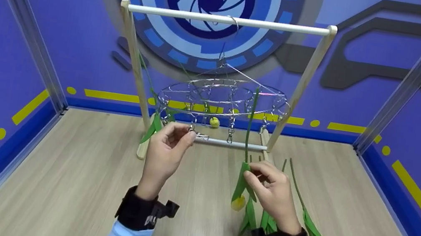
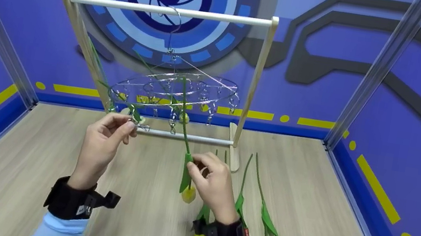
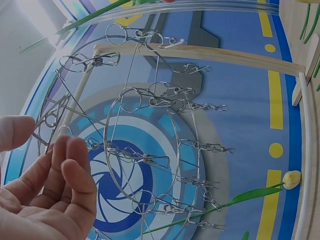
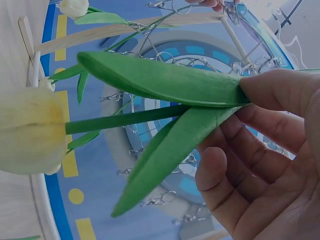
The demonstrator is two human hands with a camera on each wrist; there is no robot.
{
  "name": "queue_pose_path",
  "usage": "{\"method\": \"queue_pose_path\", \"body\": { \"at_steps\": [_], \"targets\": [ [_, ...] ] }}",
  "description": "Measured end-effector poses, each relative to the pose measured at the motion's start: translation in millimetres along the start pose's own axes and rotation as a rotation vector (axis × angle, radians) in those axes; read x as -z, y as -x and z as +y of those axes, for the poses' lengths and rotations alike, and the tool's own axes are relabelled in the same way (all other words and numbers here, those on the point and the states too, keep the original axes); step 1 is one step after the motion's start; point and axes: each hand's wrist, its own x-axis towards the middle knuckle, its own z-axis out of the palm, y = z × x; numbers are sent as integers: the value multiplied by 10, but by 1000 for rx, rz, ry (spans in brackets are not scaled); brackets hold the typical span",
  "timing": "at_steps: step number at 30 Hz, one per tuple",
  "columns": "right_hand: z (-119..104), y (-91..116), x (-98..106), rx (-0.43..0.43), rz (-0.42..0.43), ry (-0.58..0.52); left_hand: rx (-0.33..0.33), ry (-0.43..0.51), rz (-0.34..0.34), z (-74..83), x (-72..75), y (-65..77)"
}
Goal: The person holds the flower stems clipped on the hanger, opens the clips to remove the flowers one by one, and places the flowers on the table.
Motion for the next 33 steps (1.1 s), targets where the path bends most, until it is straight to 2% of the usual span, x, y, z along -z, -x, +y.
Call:
{"method": "queue_pose_path", "body": {
  "at_steps": [6, 11, 18, 23, 33],
  "targets": [
    [36, 16, 49, -102, -2, 1, 8, -27, -2, 24, 12, -30],
    [81, 26, 80, -132, 0, -15, 35, -33, -14, 22, 18, -35],
    [147, 25, 151, -175, 22, -85, 36, -85, -43, -9, 53, -1],
    [161, 18, 180, -210, 50, -77, 45, -122, -75, -36, 89, 32],
    [165, 11, 222, -375, 85, -72, 38, -205, -86, -119, 116, 110]
  ]
}}
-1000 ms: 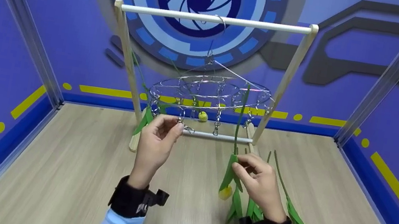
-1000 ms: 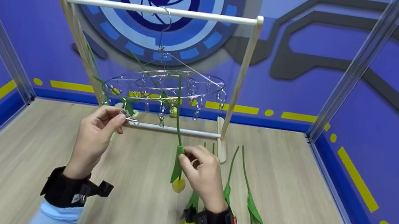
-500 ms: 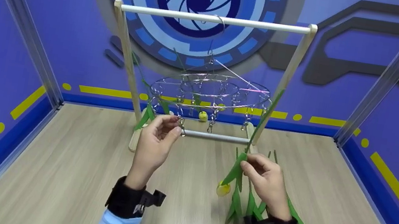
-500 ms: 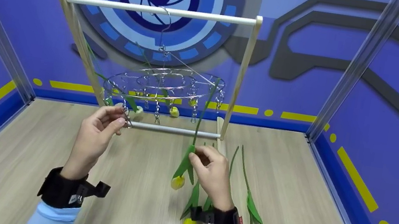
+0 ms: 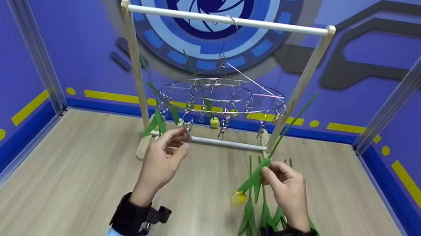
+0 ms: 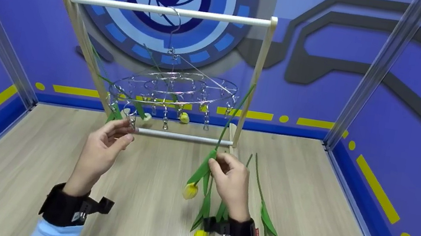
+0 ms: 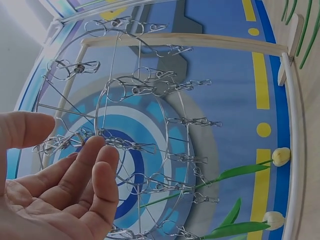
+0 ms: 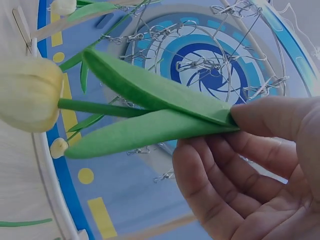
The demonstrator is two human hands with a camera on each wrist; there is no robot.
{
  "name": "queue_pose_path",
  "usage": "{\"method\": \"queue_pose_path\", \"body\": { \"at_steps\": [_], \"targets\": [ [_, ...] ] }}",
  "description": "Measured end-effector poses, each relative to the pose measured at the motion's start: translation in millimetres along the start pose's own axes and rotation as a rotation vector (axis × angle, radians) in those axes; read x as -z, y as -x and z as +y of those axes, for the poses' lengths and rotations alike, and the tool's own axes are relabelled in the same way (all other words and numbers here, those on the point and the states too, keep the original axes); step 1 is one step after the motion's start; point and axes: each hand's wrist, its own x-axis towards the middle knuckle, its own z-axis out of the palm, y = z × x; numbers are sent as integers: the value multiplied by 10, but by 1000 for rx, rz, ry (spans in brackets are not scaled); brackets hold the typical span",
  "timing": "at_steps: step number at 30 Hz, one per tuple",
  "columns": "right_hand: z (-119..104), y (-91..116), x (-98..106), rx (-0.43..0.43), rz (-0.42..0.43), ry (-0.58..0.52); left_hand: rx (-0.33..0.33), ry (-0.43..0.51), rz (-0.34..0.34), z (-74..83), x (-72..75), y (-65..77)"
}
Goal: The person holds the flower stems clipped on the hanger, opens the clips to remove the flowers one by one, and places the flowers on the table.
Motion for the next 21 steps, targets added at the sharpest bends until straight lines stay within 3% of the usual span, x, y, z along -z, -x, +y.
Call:
{"method": "queue_pose_path", "body": {
  "at_steps": [12, 21],
  "targets": [
    [122, -32, 12, -165, -2, -1, 24, -38, 0, -115, -12, 93],
    [170, -60, 0, -247, -12, -39, -21, -181, 41, -196, -58, 180]
  ]
}}
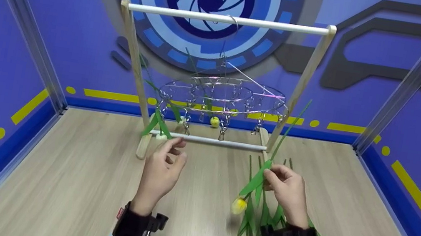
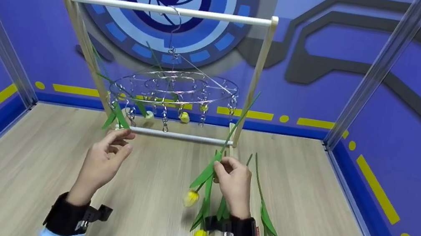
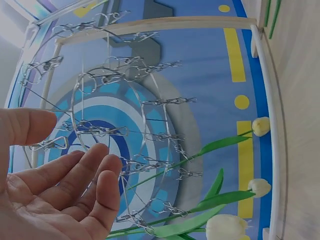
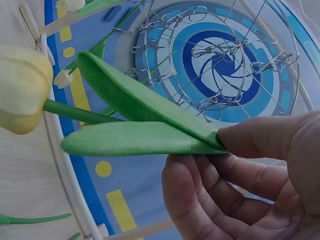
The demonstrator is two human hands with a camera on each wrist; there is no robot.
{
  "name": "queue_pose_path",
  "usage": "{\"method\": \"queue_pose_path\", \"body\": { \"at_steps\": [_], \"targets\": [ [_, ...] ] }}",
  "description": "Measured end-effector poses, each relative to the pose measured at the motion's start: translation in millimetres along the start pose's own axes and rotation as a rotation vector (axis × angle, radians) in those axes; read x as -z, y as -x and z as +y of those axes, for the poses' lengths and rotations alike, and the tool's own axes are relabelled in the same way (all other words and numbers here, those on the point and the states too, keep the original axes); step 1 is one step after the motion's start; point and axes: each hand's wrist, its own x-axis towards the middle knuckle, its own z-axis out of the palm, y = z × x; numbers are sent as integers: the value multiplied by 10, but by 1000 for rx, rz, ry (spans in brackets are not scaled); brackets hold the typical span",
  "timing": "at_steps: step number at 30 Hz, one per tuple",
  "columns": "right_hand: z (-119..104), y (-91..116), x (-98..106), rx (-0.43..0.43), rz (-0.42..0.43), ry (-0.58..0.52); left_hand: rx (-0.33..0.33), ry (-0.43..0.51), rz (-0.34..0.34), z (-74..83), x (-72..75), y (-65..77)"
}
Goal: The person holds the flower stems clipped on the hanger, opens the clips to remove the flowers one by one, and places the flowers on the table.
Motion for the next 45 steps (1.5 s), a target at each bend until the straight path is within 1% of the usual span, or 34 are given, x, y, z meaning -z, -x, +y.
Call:
{"method": "queue_pose_path", "body": {
  "at_steps": [4, 7, 11, 16, 20, 24, 26, 30, 35, 39, 45],
  "targets": [
    [16, -8, 0, -58, -16, 0, -11, -33, 11, -67, -29, 35],
    [35, -8, -2, -86, -45, 12, -30, -65, 13, -113, -56, 56],
    [66, -11, -6, -98, -111, 34, -59, -115, 8, -180, -107, 87],
    [109, -40, -30, -130, -200, 21, -92, -186, 17, -246, -181, 125],
    [141, -66, -73, -142, -256, 58, -84, -242, 17, -276, -223, 143],
    [161, -56, -120, -157, -291, 97, -62, -269, 0, -301, -242, 154],
    [170, -48, -139, -166, -307, 105, -63, -285, -5, -314, -253, 159],
    [193, -37, -169, -153, -342, 127, -85, -343, -15, -338, -282, 173],
    [235, -44, -197, -112, -392, 151, -118, -446, -34, -379, -335, 210],
    [265, -51, -225, -116, -413, 164, -119, -503, -51, -413, -380, 230],
    [287, -44, -279, -135, -414, 192, -124, -560, -84, -438, -433, 252]
  ]
}}
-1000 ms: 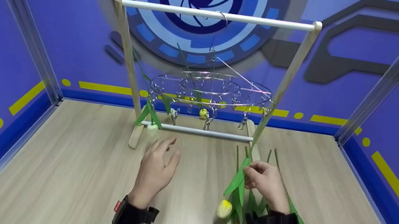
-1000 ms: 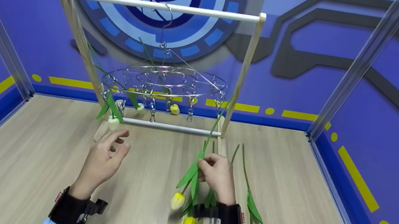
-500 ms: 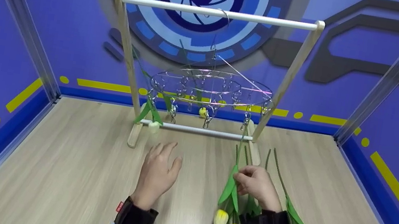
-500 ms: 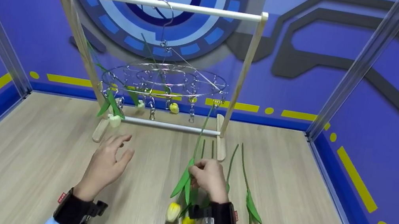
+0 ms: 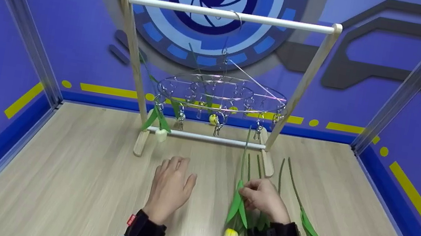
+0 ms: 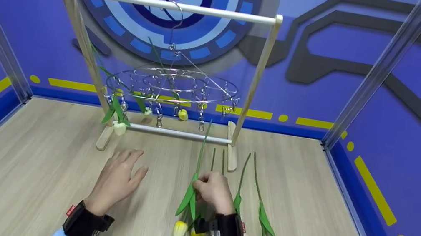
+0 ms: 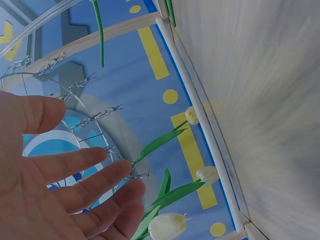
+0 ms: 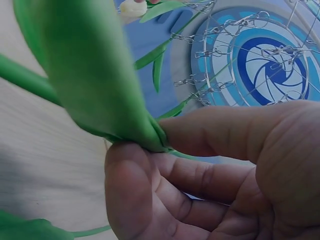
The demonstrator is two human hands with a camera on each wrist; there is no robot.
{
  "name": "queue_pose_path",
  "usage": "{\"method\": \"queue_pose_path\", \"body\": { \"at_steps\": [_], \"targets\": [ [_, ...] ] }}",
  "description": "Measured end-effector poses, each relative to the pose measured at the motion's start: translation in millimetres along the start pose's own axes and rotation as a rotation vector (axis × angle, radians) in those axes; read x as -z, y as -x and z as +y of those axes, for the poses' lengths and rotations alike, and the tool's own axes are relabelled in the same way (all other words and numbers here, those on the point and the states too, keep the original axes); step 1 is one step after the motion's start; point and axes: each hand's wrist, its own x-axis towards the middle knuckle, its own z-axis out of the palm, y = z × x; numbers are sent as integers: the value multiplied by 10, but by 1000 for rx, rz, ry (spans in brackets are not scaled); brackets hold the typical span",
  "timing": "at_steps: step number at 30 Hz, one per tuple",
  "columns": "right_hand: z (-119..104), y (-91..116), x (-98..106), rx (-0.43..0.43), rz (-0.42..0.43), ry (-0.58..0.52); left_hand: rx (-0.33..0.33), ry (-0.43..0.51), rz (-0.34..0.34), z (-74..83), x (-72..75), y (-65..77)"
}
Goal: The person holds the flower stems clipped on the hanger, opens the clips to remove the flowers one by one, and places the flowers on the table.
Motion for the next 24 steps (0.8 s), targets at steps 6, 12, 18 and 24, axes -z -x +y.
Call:
{"method": "queue_pose_path", "body": {
  "at_steps": [6, 12, 18, 24],
  "targets": [
    [23, -33, -38, 1, -17, 60, -2, -28, -34, 5, -51, 14],
    [60, -68, -72, -35, -18, 78, -2, -43, -59, 12, -78, 21],
    [100, -91, -138, -39, -40, 92, 9, -40, -71, -12, -49, 36],
    [157, -108, -160, -44, -68, 106, 6, -46, -58, -5, -50, 27]
  ]
}}
